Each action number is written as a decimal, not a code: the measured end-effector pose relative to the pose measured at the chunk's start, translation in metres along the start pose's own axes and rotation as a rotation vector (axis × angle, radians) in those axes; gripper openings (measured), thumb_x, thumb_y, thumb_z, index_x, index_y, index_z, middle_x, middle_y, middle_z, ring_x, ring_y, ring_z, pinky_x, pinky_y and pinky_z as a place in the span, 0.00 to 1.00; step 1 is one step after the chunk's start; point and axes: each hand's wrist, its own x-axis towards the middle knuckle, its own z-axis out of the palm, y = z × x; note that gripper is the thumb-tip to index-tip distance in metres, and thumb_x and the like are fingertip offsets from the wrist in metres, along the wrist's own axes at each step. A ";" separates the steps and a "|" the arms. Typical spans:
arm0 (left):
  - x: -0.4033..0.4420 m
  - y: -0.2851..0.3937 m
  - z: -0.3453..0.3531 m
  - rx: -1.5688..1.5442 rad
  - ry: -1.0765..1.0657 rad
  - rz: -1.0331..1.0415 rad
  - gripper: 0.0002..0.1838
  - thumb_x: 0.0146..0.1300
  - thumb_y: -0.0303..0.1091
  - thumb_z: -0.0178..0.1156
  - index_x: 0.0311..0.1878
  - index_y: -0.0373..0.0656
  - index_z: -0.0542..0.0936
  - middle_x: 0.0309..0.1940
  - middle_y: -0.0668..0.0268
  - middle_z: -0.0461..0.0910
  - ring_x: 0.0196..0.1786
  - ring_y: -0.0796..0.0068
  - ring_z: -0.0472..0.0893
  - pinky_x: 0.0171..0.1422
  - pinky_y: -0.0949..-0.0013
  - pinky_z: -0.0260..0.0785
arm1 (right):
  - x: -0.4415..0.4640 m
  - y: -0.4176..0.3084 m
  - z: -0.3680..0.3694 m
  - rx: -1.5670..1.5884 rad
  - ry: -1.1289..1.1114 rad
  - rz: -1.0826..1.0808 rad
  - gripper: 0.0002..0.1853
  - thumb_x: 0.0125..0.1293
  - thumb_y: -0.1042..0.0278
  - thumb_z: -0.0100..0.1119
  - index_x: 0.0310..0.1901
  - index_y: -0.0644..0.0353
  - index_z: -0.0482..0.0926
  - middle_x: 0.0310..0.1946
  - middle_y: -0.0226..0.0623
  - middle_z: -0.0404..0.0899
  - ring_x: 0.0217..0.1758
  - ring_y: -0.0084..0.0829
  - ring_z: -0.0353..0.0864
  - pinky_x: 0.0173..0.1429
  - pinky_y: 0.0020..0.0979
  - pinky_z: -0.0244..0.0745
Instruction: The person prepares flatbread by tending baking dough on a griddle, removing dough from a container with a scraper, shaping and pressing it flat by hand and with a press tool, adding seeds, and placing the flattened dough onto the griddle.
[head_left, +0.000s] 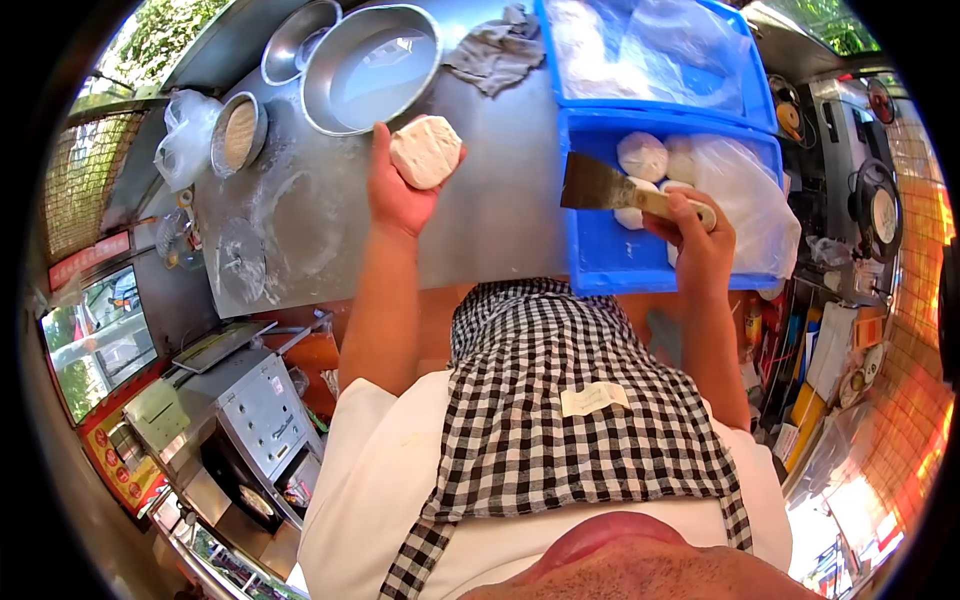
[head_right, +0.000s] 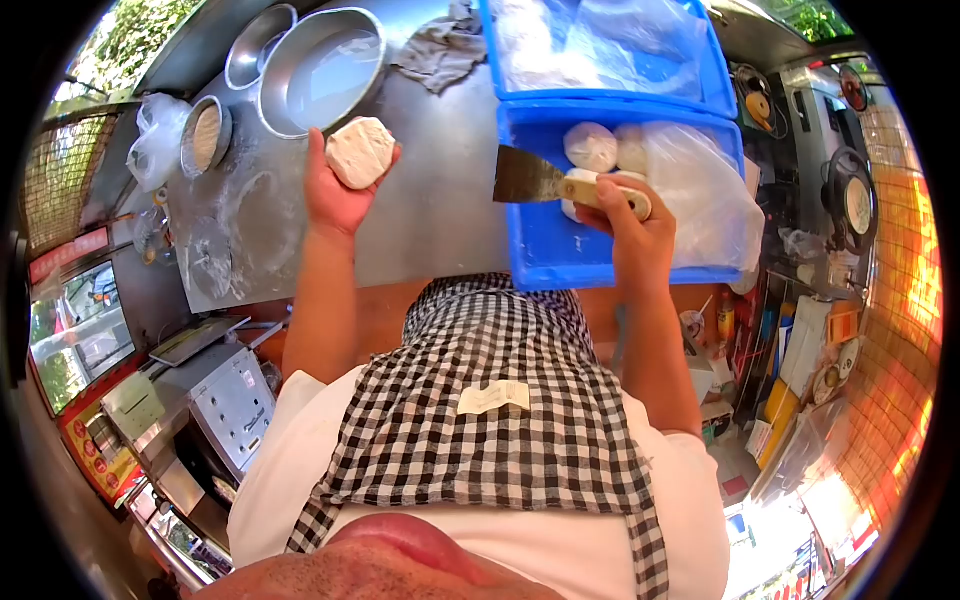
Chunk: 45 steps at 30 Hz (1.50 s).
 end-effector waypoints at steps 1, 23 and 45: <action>0.009 0.012 0.000 0.067 0.014 0.046 0.32 0.81 0.53 0.52 0.69 0.30 0.75 0.65 0.48 0.80 0.68 0.45 0.80 0.75 0.36 0.73 | -0.004 0.000 0.004 0.020 -0.004 0.005 0.14 0.75 0.67 0.68 0.52 0.72 0.85 0.45 0.48 0.87 0.45 0.37 0.92 0.51 0.36 0.93; 0.219 0.054 -0.026 2.131 0.214 0.202 0.54 0.50 0.58 0.79 0.77 0.40 0.72 0.71 0.48 0.78 0.73 0.51 0.78 0.77 0.56 0.72 | -0.089 0.026 -0.040 -0.011 0.371 -0.056 0.14 0.75 0.66 0.69 0.51 0.70 0.85 0.42 0.43 0.87 0.40 0.33 0.91 0.47 0.33 0.92; 0.194 0.046 -0.004 1.799 0.137 0.098 0.50 0.40 0.54 0.88 0.65 0.36 0.82 0.58 0.53 0.86 0.60 0.55 0.86 0.62 0.56 0.79 | -0.025 0.012 -0.051 0.003 0.234 0.005 0.16 0.75 0.64 0.70 0.53 0.69 0.85 0.44 0.43 0.87 0.42 0.33 0.91 0.47 0.32 0.91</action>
